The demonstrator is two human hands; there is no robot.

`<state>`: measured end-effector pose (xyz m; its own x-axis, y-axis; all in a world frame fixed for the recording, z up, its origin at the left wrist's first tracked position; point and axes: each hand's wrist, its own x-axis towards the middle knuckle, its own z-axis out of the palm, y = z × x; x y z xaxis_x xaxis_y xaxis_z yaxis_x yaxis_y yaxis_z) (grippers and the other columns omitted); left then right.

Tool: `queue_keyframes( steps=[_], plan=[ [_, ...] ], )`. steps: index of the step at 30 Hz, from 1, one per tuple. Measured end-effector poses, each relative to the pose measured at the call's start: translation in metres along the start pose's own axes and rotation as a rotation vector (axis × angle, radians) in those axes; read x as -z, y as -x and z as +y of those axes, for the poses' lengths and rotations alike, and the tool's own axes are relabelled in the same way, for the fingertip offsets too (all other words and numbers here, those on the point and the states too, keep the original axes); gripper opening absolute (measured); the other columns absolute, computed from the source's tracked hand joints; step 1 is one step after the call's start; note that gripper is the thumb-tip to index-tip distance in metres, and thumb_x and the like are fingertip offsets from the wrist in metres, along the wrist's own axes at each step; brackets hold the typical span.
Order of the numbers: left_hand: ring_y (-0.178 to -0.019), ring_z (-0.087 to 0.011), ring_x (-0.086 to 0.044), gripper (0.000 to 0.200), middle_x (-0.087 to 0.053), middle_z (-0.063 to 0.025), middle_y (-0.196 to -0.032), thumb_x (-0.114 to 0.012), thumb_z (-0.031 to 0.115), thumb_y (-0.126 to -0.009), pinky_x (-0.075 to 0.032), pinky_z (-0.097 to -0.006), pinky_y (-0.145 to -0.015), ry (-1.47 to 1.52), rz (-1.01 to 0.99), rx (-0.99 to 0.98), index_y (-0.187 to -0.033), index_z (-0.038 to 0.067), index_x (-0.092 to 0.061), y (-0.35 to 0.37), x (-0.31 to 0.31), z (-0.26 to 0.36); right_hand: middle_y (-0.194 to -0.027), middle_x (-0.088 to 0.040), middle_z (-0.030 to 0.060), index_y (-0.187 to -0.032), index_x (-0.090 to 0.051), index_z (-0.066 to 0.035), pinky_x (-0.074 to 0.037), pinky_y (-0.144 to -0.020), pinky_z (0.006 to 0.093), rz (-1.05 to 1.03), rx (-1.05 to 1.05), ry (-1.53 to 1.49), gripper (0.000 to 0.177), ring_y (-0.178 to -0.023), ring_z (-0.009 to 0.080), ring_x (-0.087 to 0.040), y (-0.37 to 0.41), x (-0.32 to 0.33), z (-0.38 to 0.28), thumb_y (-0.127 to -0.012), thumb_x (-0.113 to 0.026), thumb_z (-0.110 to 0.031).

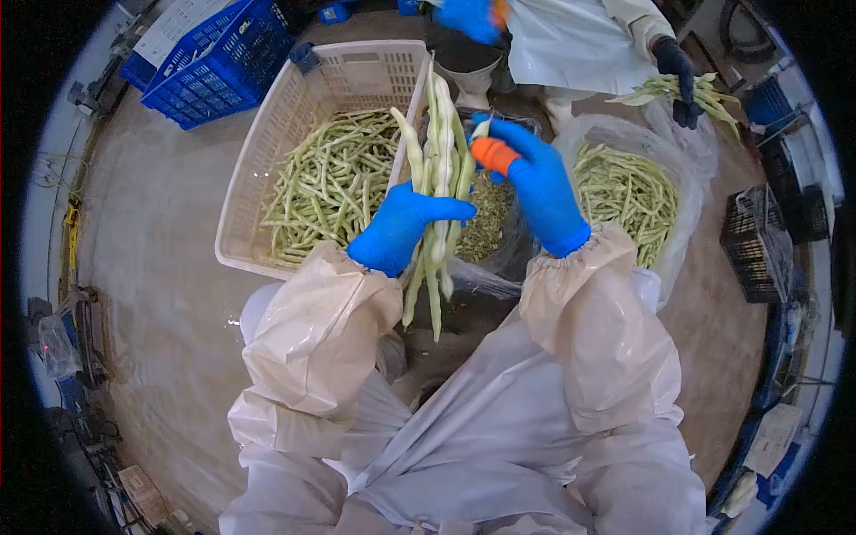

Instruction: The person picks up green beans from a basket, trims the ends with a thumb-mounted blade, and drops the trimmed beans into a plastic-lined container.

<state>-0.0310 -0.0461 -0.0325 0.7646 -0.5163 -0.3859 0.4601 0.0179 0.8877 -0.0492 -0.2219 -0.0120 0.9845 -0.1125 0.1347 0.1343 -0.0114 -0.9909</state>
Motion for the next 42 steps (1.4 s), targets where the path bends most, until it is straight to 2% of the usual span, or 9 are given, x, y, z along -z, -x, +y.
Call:
queue_keyframes(
  steps=[4, 10, 19, 22, 28, 31, 35, 38, 42],
  plan=[
    [-0.074, -0.0133, -0.058, 0.041, -0.062, -0.0052, -0.088, -0.074, 0.011, -0.068, -0.047, -0.0284, -0.067, -0.195, 0.080, -0.105, -0.106, 0.003, -0.060, -0.002, 0.004, -0.006, -0.095, -0.066, 0.0087, -0.110, -0.061, 0.000, -0.047, -0.074, 0.0276, 0.006, 0.069, 0.122, 0.028, -0.082, 0.0128, -0.058, -0.007, 0.018, -0.006, -0.085, -0.059, -0.010],
    [-0.077, -0.0157, -0.060, 0.050, -0.065, -0.0083, -0.089, -0.080, 0.016, -0.061, -0.048, -0.0297, -0.069, -0.489, 0.253, -0.301, -0.104, -0.001, -0.061, -0.004, 0.013, -0.002, -0.091, -0.064, 0.0173, -0.102, -0.062, -0.004, -0.049, -0.073, 0.0371, -0.055, 0.396, 0.681, 0.022, -0.084, 0.0315, -0.062, -0.004, 0.026, 0.015, -0.081, -0.058, -0.007],
    [-0.074, -0.0159, -0.060, 0.046, -0.065, -0.0092, -0.084, -0.079, 0.015, -0.057, -0.048, -0.0300, -0.067, -0.556, 0.269, -0.291, -0.097, -0.001, -0.062, -0.001, 0.024, 0.012, -0.083, -0.063, 0.0182, -0.091, -0.062, -0.005, -0.048, -0.064, 0.0441, -0.133, 0.268, 0.834, 0.015, -0.074, 0.0371, -0.060, -0.003, 0.033, 0.014, -0.078, -0.057, -0.010],
    [-0.073, -0.0148, -0.060, 0.045, -0.065, -0.0089, -0.083, -0.080, 0.015, -0.058, -0.048, -0.0293, -0.066, -0.507, 0.222, -0.206, -0.096, -0.001, -0.063, 0.002, 0.026, 0.015, -0.079, -0.064, 0.0161, -0.090, -0.063, -0.003, -0.048, -0.060, 0.0399, -0.090, 0.205, 0.683, 0.013, -0.068, 0.0306, -0.062, -0.003, 0.029, 0.023, -0.080, -0.057, -0.010],
    [-0.068, -0.0126, -0.057, 0.039, -0.064, -0.0059, -0.082, -0.077, 0.011, -0.064, -0.047, -0.0279, -0.061, -0.116, 0.092, -0.195, -0.099, 0.001, -0.062, 0.002, 0.015, 0.008, -0.076, -0.063, 0.0060, -0.089, -0.063, 0.002, -0.046, -0.055, 0.0272, -0.194, -0.259, -0.459, 0.015, -0.063, 0.0128, -0.058, 0.008, 0.004, 0.013, -0.083, -0.057, -0.011],
    [-0.067, -0.0145, -0.058, 0.029, -0.062, -0.0051, -0.079, -0.072, 0.009, -0.070, -0.047, -0.0281, -0.060, -0.030, 0.145, -0.162, -0.096, 0.001, -0.062, 0.003, 0.020, 0.013, -0.076, -0.064, 0.0103, -0.092, -0.063, 0.001, -0.047, -0.057, 0.0298, -0.352, -0.286, 0.018, 0.017, -0.064, 0.0156, -0.060, 0.008, 0.002, 0.016, -0.081, -0.058, -0.012],
    [-0.065, -0.0149, -0.057, 0.020, -0.060, -0.0053, -0.072, -0.070, 0.007, -0.071, -0.046, -0.0269, -0.060, 0.332, 0.240, -0.128, -0.088, 0.002, -0.062, -0.002, 0.038, 0.023, -0.081, -0.064, 0.0175, -0.099, -0.064, -0.003, -0.050, -0.066, 0.0341, -0.134, 0.075, 1.210, 0.026, -0.073, 0.0203, -0.064, 0.003, 0.032, 0.051, -0.077, -0.064, -0.016],
    [-0.064, -0.0139, -0.054, 0.013, -0.056, -0.0036, -0.069, -0.068, 0.009, -0.074, -0.044, -0.0265, -0.057, 0.403, 0.321, -0.229, -0.084, 0.005, -0.061, -0.007, 0.043, 0.024, -0.084, -0.066, 0.0162, -0.102, -0.065, -0.002, -0.049, -0.070, 0.0324, -0.112, 0.232, 0.693, 0.028, -0.076, 0.0193, -0.064, 0.006, 0.017, 0.045, -0.078, -0.064, -0.016],
    [-0.064, -0.0136, -0.054, 0.012, -0.056, -0.0032, -0.070, -0.067, 0.009, -0.075, -0.044, -0.0267, -0.059, 0.441, 0.288, -0.287, -0.084, 0.005, -0.061, -0.006, 0.043, 0.020, -0.087, -0.068, 0.0149, -0.101, -0.066, -0.002, -0.048, -0.073, 0.0297, -0.333, -0.106, 0.173, 0.026, -0.078, 0.0164, -0.063, 0.017, -0.013, 0.023, -0.079, -0.064, -0.016]
  ],
)
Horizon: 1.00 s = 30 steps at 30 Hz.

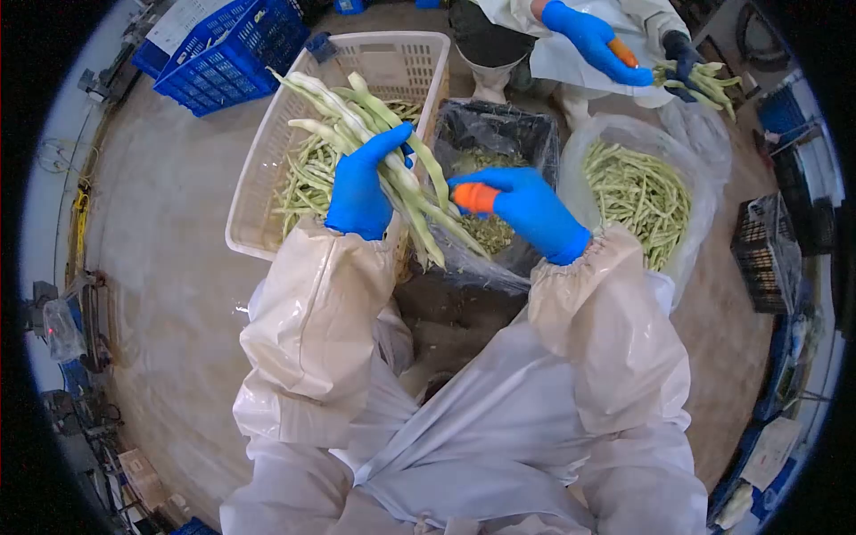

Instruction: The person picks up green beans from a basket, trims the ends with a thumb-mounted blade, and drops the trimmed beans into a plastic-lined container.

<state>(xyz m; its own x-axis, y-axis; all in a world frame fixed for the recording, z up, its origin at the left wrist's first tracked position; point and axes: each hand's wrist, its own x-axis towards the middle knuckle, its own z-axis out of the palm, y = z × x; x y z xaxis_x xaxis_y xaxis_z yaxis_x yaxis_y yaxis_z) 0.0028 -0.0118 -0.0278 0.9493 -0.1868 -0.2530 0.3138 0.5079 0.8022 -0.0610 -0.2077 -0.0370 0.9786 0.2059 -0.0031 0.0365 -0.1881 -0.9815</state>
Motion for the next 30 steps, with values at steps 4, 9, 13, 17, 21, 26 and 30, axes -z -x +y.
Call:
queue_keyframes(
  steps=[4, 9, 13, 17, 21, 26, 30],
  plan=[
    [-0.065, -0.0136, -0.055, 0.013, -0.058, -0.0040, -0.071, -0.067, 0.010, -0.075, -0.044, -0.0269, -0.060, 0.017, 0.013, -0.051, -0.085, 0.004, -0.061, -0.002, 0.002, -0.001, -0.087, -0.068, 0.0124, -0.099, -0.067, -0.001, -0.048, -0.072, 0.0288, -0.032, 0.019, -0.022, 0.023, -0.077, 0.0141, -0.062, 0.000, -0.016, 0.009, -0.081, -0.063, -0.016],
    [-0.065, -0.0131, -0.054, 0.020, -0.057, -0.0027, -0.074, -0.067, 0.013, -0.077, -0.044, -0.0255, -0.059, 0.046, 0.030, -0.020, -0.094, 0.006, -0.060, -0.001, 0.003, 0.000, -0.081, -0.068, 0.0097, -0.095, -0.067, -0.001, -0.047, -0.068, 0.0301, 0.194, 0.042, -0.045, 0.021, -0.072, 0.0124, -0.060, 0.000, -0.010, 0.004, -0.081, -0.064, -0.016],
    [-0.065, -0.0142, -0.057, 0.023, -0.061, -0.0041, -0.076, -0.069, 0.009, -0.074, -0.046, -0.0263, -0.061, -0.222, 0.066, -0.175, -0.095, 0.004, -0.059, -0.001, 0.004, -0.007, -0.079, -0.065, 0.0125, -0.091, -0.067, -0.003, -0.047, -0.064, 0.0347, 0.421, 0.122, 0.267, 0.018, -0.070, 0.0214, -0.061, -0.002, 0.017, -0.005, -0.080, -0.063, -0.016],
    [-0.075, -0.0180, -0.063, 0.027, -0.067, -0.0088, -0.085, -0.070, 0.009, -0.070, -0.049, -0.0298, -0.066, -0.675, -0.058, -0.481, -0.096, 0.003, -0.064, 0.007, -0.009, -0.022, -0.088, -0.062, 0.0151, -0.092, -0.064, -0.005, -0.047, -0.067, 0.0396, 0.352, 0.310, 0.725, 0.016, -0.079, 0.0321, -0.060, -0.001, 0.018, 0.004, -0.080, -0.061, -0.015],
    [-0.082, -0.0180, -0.064, 0.041, -0.067, -0.0121, -0.089, -0.072, 0.015, -0.069, -0.049, -0.0318, -0.072, -1.028, -0.269, -0.446, -0.106, 0.002, -0.060, 0.011, -0.014, -0.032, -0.091, -0.061, 0.0153, -0.093, -0.064, -0.006, -0.047, -0.071, 0.0433, 0.203, 0.338, 0.725, 0.016, -0.084, 0.0342, -0.059, 0.005, 0.001, -0.001, -0.080, -0.059, -0.015],
    [-0.083, -0.0214, -0.065, 0.046, -0.066, -0.0149, -0.093, -0.073, 0.016, -0.067, -0.049, -0.0333, -0.072, -1.176, -0.207, -0.422, -0.109, 0.002, -0.058, 0.010, -0.012, -0.030, -0.088, -0.061, 0.0159, -0.092, -0.063, -0.006, -0.046, -0.071, 0.0444, 0.171, 0.318, 0.635, 0.016, -0.083, 0.0348, -0.058, 0.003, 0.002, 0.002, -0.081, -0.056, -0.015],
    [-0.084, -0.0192, -0.064, 0.044, -0.066, -0.0139, -0.092, -0.072, 0.014, -0.067, -0.049, -0.0327, -0.072, -1.111, -0.171, -0.390, -0.107, 0.002, -0.059, 0.013, -0.016, -0.029, -0.087, -0.060, 0.0181, -0.092, -0.063, -0.005, -0.047, -0.069, 0.0444, 0.169, 0.356, 0.817, 0.017, -0.082, 0.0360, -0.058, 0.004, 0.002, 0.000, -0.080, -0.056, -0.014]
  ],
)
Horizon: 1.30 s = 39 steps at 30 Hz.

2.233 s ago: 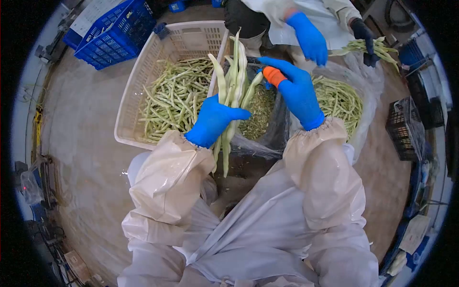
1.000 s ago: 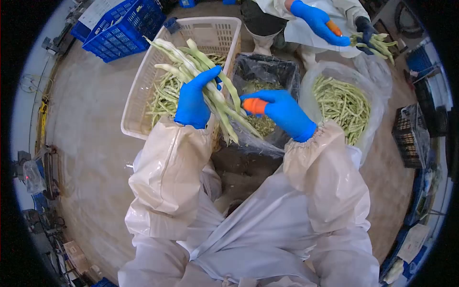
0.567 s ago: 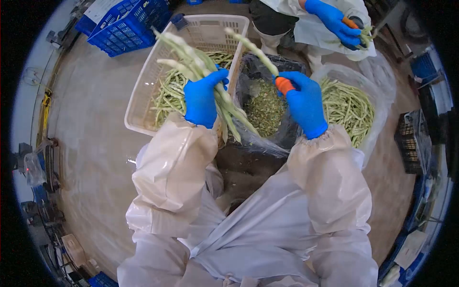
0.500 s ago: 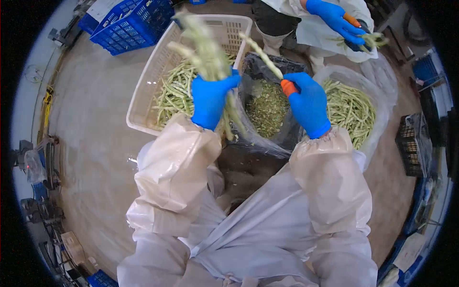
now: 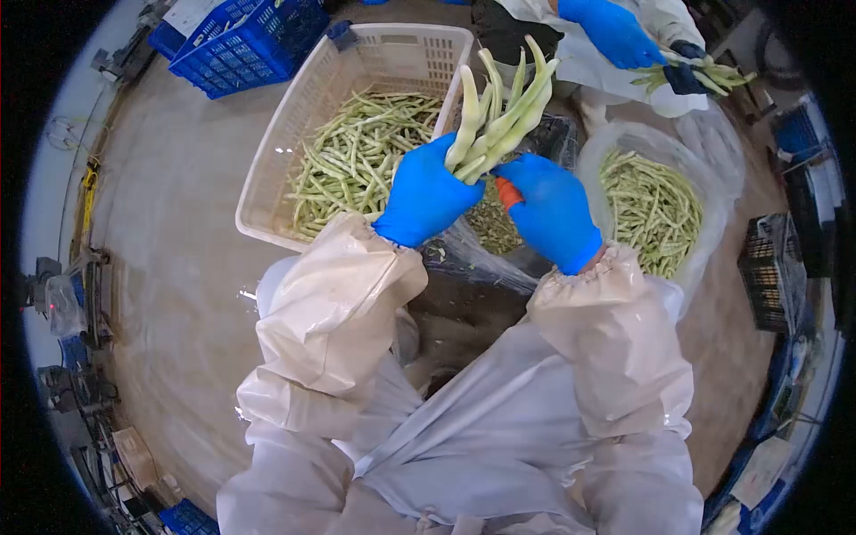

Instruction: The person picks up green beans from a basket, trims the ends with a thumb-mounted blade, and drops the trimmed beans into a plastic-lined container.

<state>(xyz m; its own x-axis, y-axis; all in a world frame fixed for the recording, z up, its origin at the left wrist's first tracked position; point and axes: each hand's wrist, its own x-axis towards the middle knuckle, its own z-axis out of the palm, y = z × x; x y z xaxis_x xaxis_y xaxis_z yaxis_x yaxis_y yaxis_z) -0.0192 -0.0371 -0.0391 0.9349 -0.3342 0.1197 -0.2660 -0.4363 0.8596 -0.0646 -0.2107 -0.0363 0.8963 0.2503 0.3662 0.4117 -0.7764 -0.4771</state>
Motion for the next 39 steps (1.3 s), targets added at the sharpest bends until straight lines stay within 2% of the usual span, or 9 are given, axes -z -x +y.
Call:
queue_keyframes(
  steps=[3, 9, 12, 15, 18, 22, 26, 34, 39],
  plan=[
    [-0.077, -0.0238, -0.064, 0.037, -0.066, -0.0146, -0.086, -0.071, 0.013, -0.066, -0.049, -0.0342, -0.068, 0.030, 0.059, -0.051, -0.100, 0.003, -0.060, 0.002, -0.002, 0.000, -0.082, -0.061, 0.0173, -0.091, -0.064, -0.003, -0.047, -0.064, 0.0409, 0.068, 0.016, 0.031, 0.019, -0.071, 0.0307, -0.060, 0.001, -0.008, -0.001, -0.080, -0.057, -0.017],
    [-0.074, -0.0151, -0.061, 0.033, -0.064, -0.0071, -0.084, -0.074, 0.005, -0.065, -0.049, -0.0288, -0.065, 0.468, 0.108, 0.099, -0.095, 0.000, -0.061, 0.000, 0.003, 0.012, -0.074, -0.065, 0.0100, -0.090, -0.065, 0.000, -0.045, -0.057, 0.0316, 0.009, -0.647, -1.207, 0.020, -0.058, 0.0161, -0.054, -0.004, 0.002, 0.000, -0.081, -0.059, -0.017],
    [-0.071, -0.0147, -0.059, 0.029, -0.063, -0.0063, -0.082, -0.070, 0.003, -0.066, -0.047, -0.0271, -0.062, 0.648, 0.164, 0.130, -0.094, 0.000, -0.062, 0.004, 0.006, 0.023, -0.075, -0.065, 0.0079, -0.093, -0.065, -0.002, -0.046, -0.060, 0.0315, 0.060, -0.618, -1.262, 0.019, -0.061, 0.0166, -0.056, -0.005, 0.000, -0.001, -0.079, -0.061, -0.014],
    [-0.070, -0.0147, -0.057, 0.026, -0.062, -0.0070, -0.082, -0.068, 0.006, -0.069, -0.045, -0.0256, -0.063, 0.767, 0.290, 0.138, -0.093, -0.001, -0.061, -0.012, 0.038, 0.005, -0.078, -0.066, 0.0087, -0.096, -0.065, -0.003, -0.047, -0.062, 0.0327, 0.263, -0.455, -0.667, 0.020, -0.065, 0.0211, -0.060, -0.002, -0.013, 0.026, -0.079, -0.061, -0.014],
    [-0.067, -0.0175, -0.058, 0.023, -0.062, -0.0092, -0.078, -0.067, 0.005, -0.069, -0.047, -0.0262, -0.061, 0.939, 0.501, 0.112, -0.091, -0.002, -0.061, -0.030, 0.098, -0.021, -0.089, -0.066, 0.0130, -0.100, -0.065, -0.005, -0.048, -0.071, 0.0352, 0.258, -0.447, -0.220, 0.025, -0.078, 0.0288, -0.062, -0.001, -0.002, 0.035, -0.078, -0.063, -0.015],
    [-0.066, -0.0177, -0.058, 0.023, -0.061, -0.0092, -0.076, -0.067, 0.002, -0.068, -0.046, -0.0271, -0.059, 0.838, 0.729, 0.129, -0.089, -0.002, -0.060, -0.028, 0.127, -0.039, -0.101, -0.062, 0.0163, -0.104, -0.064, -0.006, -0.045, -0.084, 0.0362, 0.370, -0.180, -0.015, 0.029, -0.094, 0.0325, -0.059, 0.002, -0.011, 0.047, -0.077, -0.064, -0.017],
    [-0.061, -0.0170, -0.056, 0.024, -0.059, -0.0076, -0.071, -0.069, 0.005, -0.067, -0.044, -0.0269, -0.057, 0.703, 0.619, 0.192, -0.088, -0.002, -0.060, -0.027, 0.109, -0.028, -0.102, -0.063, 0.0144, -0.107, -0.063, -0.007, -0.044, -0.086, 0.0354, 0.315, -0.203, -0.250, 0.030, -0.097, 0.0295, -0.059, -0.005, -0.006, 0.032, -0.078, -0.065, -0.015],
    [-0.064, -0.0132, -0.055, 0.035, -0.058, -0.0043, -0.079, -0.068, 0.004, -0.069, -0.045, -0.0249, -0.059, 0.691, -0.231, 0.337, -0.102, 0.001, -0.059, -0.008, 0.062, 0.021, -0.094, -0.065, 0.0140, -0.113, -0.061, -0.007, -0.047, -0.078, 0.0322, 0.433, -0.154, -0.444, 0.032, -0.085, 0.0263, -0.062, -0.016, 0.009, 0.032, -0.081, -0.062, -0.012],
    [-0.064, -0.0140, -0.054, 0.038, -0.057, -0.0048, -0.080, -0.068, 0.005, -0.067, -0.043, -0.0258, -0.057, 0.643, -0.367, 0.352, -0.103, 0.000, -0.058, -0.004, 0.051, 0.029, -0.095, -0.063, 0.0159, -0.113, -0.061, -0.006, -0.047, -0.075, 0.0347, 0.419, -0.147, -0.386, 0.034, -0.083, 0.0288, -0.061, -0.016, 0.022, 0.042, -0.080, -0.061, -0.008]
  ],
)
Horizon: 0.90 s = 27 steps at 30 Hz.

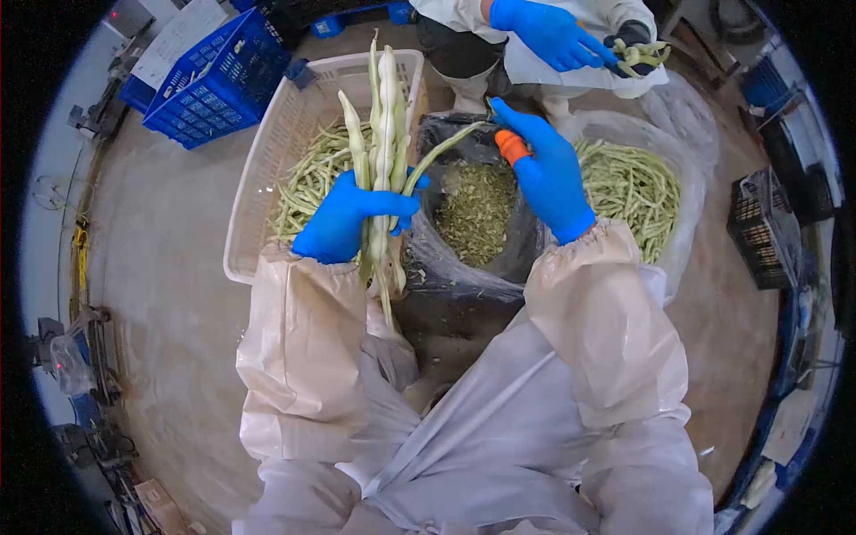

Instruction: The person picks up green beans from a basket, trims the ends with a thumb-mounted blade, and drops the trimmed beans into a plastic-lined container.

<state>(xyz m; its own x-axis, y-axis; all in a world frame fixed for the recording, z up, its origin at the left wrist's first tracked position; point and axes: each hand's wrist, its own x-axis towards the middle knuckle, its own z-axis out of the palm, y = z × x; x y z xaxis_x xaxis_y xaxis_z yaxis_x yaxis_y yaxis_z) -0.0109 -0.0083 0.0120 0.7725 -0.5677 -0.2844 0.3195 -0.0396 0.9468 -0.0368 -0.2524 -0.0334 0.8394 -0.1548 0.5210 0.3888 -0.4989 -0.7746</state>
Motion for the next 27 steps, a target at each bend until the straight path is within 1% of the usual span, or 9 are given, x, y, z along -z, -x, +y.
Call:
queue_keyframes(
  steps=[3, 6, 8, 12, 15, 18, 21, 24, 27],
  plan=[
    [-0.063, -0.0140, -0.053, 0.039, -0.057, -0.0049, -0.079, -0.067, 0.008, -0.067, -0.042, -0.0261, -0.056, 0.007, -0.038, 0.018, -0.103, 0.000, -0.058, 0.002, -0.001, 0.001, -0.095, -0.063, 0.0162, -0.115, -0.060, -0.006, -0.047, -0.075, 0.0360, 0.002, 0.157, 0.084, 0.035, -0.083, 0.0300, -0.061, -0.002, -0.002, 0.006, -0.079, -0.060, -0.007],
    [-0.061, -0.0136, -0.053, 0.040, -0.056, -0.0049, -0.078, -0.067, 0.009, -0.068, -0.041, -0.0258, -0.055, 0.030, -0.066, 0.026, -0.105, 0.000, -0.057, 0.003, 0.000, 0.002, -0.094, -0.063, 0.0163, -0.116, -0.059, -0.006, -0.048, -0.075, 0.0371, -0.045, 0.152, 0.126, 0.036, -0.082, 0.0297, -0.061, -0.001, -0.003, 0.010, -0.080, -0.059, -0.007],
    [-0.060, -0.0134, -0.052, 0.041, -0.056, -0.0048, -0.077, -0.066, 0.009, -0.068, -0.041, -0.0254, -0.055, 0.052, -0.087, 0.033, -0.106, -0.001, -0.057, 0.005, 0.002, 0.002, -0.093, -0.063, 0.0160, -0.115, -0.059, -0.006, -0.048, -0.074, 0.0370, -0.033, 0.145, 0.133, 0.036, -0.082, 0.0295, -0.061, 0.000, -0.004, 0.009, -0.080, -0.059, -0.006],
    [-0.061, -0.0149, -0.055, 0.038, -0.057, -0.0072, -0.076, -0.068, 0.007, -0.069, -0.044, -0.0266, -0.057, 0.124, -0.109, 0.069, -0.104, -0.003, -0.058, 0.006, 0.005, 0.004, -0.092, -0.062, 0.0157, -0.115, -0.059, -0.007, -0.048, -0.073, 0.0365, -0.030, 0.091, 0.128, 0.035, -0.082, 0.0291, -0.061, -0.003, -0.006, 0.004, -0.080, -0.059, -0.006],
    [-0.062, -0.0148, -0.054, 0.038, -0.057, -0.0071, -0.075, -0.068, 0.007, -0.069, -0.043, -0.0265, -0.057, 0.142, -0.129, 0.061, -0.104, -0.003, -0.058, 0.006, 0.007, 0.003, -0.091, -0.061, 0.0125, -0.121, -0.057, -0.010, -0.046, -0.073, 0.0306, -0.090, 0.066, 0.144, 0.040, -0.079, 0.0213, -0.059, -0.004, -0.003, -0.004, -0.083, -0.053, -0.001],
    [-0.061, -0.0143, -0.054, 0.039, -0.057, -0.0071, -0.076, -0.067, 0.007, -0.070, -0.043, -0.0259, -0.057, 0.178, -0.123, 0.051, -0.106, -0.004, -0.057, 0.009, 0.006, 0.004, -0.090, -0.062, 0.0152, -0.109, -0.062, -0.007, -0.048, -0.072, 0.0363, -0.060, 0.149, 0.148, 0.030, -0.081, 0.0295, -0.060, -0.003, -0.006, 0.006, -0.080, -0.059, -0.006],
    [-0.061, -0.0138, -0.052, 0.040, -0.057, -0.0073, -0.078, -0.065, 0.009, -0.071, -0.042, -0.0246, -0.058, 0.218, -0.132, 0.045, -0.108, -0.004, -0.057, 0.008, 0.008, 0.002, -0.090, -0.062, 0.0146, -0.103, -0.064, -0.007, -0.048, -0.072, 0.0370, -0.036, 0.139, 0.204, 0.023, -0.081, 0.0303, -0.060, -0.002, -0.008, 0.005, -0.080, -0.060, -0.007],
    [-0.061, -0.0134, -0.051, 0.040, -0.057, -0.0075, -0.080, -0.063, 0.010, -0.072, -0.040, -0.0237, -0.058, 0.256, -0.169, 0.040, -0.109, -0.005, -0.056, 0.006, 0.012, -0.001, -0.090, -0.062, 0.0139, -0.097, -0.064, -0.006, -0.048, -0.071, 0.0382, -0.065, 0.077, 0.214, 0.018, -0.081, 0.0310, -0.060, -0.001, -0.007, 0.009, -0.080, -0.062, -0.010],
    [-0.062, -0.0134, -0.051, 0.042, -0.056, -0.0075, -0.081, -0.063, 0.010, -0.073, -0.040, -0.0235, -0.058, 0.305, -0.202, 0.052, -0.111, -0.005, -0.056, 0.004, 0.016, -0.004, -0.087, -0.062, 0.0136, -0.093, -0.064, -0.007, -0.048, -0.070, 0.0391, -0.059, 0.041, 0.149, 0.017, -0.079, 0.0314, -0.060, 0.000, -0.009, 0.009, -0.078, -0.064, -0.015]
  ],
)
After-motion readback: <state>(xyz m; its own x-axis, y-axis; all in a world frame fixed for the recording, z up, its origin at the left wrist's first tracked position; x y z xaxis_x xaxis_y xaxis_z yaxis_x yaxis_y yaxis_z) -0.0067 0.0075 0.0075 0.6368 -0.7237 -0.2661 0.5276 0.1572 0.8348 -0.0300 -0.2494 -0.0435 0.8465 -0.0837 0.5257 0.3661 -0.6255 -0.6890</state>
